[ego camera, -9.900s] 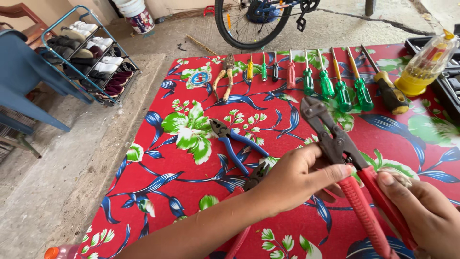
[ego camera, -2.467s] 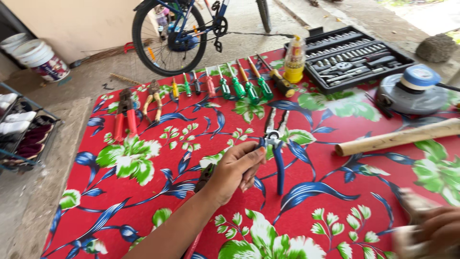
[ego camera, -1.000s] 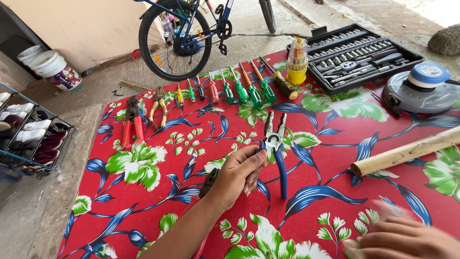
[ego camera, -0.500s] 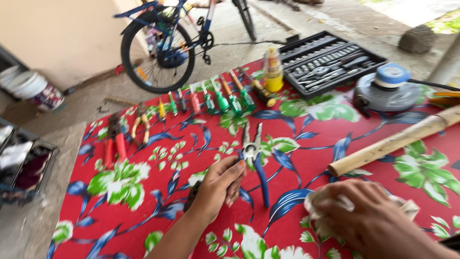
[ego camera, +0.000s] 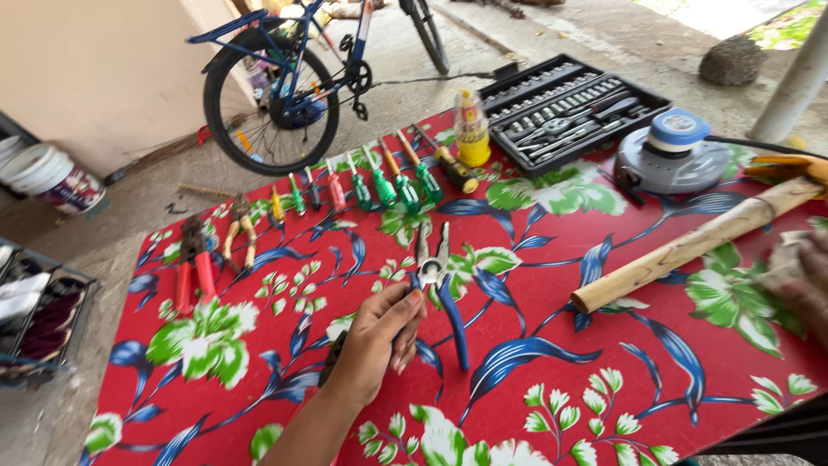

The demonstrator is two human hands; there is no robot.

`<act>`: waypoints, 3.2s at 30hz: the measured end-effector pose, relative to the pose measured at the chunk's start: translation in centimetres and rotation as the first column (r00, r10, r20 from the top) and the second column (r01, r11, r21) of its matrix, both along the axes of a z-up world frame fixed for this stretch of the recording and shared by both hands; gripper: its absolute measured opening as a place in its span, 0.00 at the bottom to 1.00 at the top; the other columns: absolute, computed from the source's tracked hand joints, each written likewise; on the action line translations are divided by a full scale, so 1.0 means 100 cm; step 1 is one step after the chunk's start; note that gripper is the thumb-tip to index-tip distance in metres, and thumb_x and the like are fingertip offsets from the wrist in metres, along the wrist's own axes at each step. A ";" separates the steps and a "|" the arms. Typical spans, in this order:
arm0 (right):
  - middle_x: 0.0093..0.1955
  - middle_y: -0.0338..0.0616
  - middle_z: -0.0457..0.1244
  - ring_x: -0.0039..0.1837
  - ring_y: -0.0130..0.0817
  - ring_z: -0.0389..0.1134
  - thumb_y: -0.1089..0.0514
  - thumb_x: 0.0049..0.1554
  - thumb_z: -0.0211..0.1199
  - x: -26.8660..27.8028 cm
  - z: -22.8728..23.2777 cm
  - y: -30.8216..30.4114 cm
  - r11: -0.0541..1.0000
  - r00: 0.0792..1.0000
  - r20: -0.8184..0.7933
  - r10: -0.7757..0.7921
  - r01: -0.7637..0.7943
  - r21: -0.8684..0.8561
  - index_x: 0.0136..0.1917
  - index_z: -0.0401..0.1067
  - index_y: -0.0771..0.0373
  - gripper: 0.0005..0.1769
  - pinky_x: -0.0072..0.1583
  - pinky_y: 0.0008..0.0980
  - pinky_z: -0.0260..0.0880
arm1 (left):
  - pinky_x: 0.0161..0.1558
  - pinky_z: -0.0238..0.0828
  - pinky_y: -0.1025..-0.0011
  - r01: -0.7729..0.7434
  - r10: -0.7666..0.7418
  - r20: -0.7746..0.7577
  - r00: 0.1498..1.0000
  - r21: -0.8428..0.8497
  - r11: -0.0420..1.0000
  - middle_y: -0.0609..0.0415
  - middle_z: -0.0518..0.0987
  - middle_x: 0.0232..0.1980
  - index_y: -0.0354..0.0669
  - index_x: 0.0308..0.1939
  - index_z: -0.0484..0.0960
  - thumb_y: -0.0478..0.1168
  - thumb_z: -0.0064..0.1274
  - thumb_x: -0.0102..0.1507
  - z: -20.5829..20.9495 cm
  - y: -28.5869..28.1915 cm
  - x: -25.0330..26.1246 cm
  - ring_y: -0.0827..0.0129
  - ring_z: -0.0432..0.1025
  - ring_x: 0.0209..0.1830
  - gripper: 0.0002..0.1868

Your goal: The person wipes several hand tools, including screwdrivers and pliers, with a cloth on a floral tablecloth. They handle each tool individually, wiping the metal and handle parts before placing them back on the table.

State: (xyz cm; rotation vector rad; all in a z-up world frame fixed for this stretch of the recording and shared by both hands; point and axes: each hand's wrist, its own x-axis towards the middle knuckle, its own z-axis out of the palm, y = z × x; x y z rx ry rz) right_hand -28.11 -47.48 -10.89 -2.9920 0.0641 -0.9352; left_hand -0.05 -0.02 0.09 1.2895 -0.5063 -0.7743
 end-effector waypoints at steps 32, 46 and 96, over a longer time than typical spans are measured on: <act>0.80 0.43 0.52 0.79 0.36 0.51 0.48 0.64 0.54 0.080 0.002 0.287 0.579 0.549 -0.316 0.774 -0.815 0.004 0.82 0.56 0.56 0.35 0.73 0.40 0.55 | 0.17 0.54 0.79 -0.011 0.014 0.013 1.000 -0.183 0.983 0.64 0.62 0.19 0.42 0.36 0.74 0.47 0.47 0.73 0.011 0.018 0.010 0.83 0.55 0.11 0.15; 0.57 0.54 0.72 0.52 0.41 0.71 0.40 0.66 0.50 0.156 0.107 0.197 -0.217 0.911 -0.239 0.335 0.322 0.922 0.70 0.70 0.56 0.27 0.53 0.52 0.67 | 0.21 0.58 0.79 0.077 -0.064 0.092 0.994 -0.145 0.986 0.63 0.61 0.21 0.41 0.41 0.76 0.51 0.42 0.74 0.005 0.012 0.001 0.82 0.56 0.16 0.18; 0.30 0.39 0.55 0.30 0.33 0.57 0.34 0.64 0.44 0.211 0.031 0.231 -0.639 0.637 0.204 0.743 0.584 0.501 0.48 0.67 0.60 0.28 0.32 0.34 0.55 | 0.32 0.66 0.69 -0.189 0.048 0.729 0.683 0.113 0.975 0.49 0.77 0.33 0.36 0.49 0.81 0.38 0.57 0.69 0.018 0.006 -0.007 0.66 0.71 0.29 0.09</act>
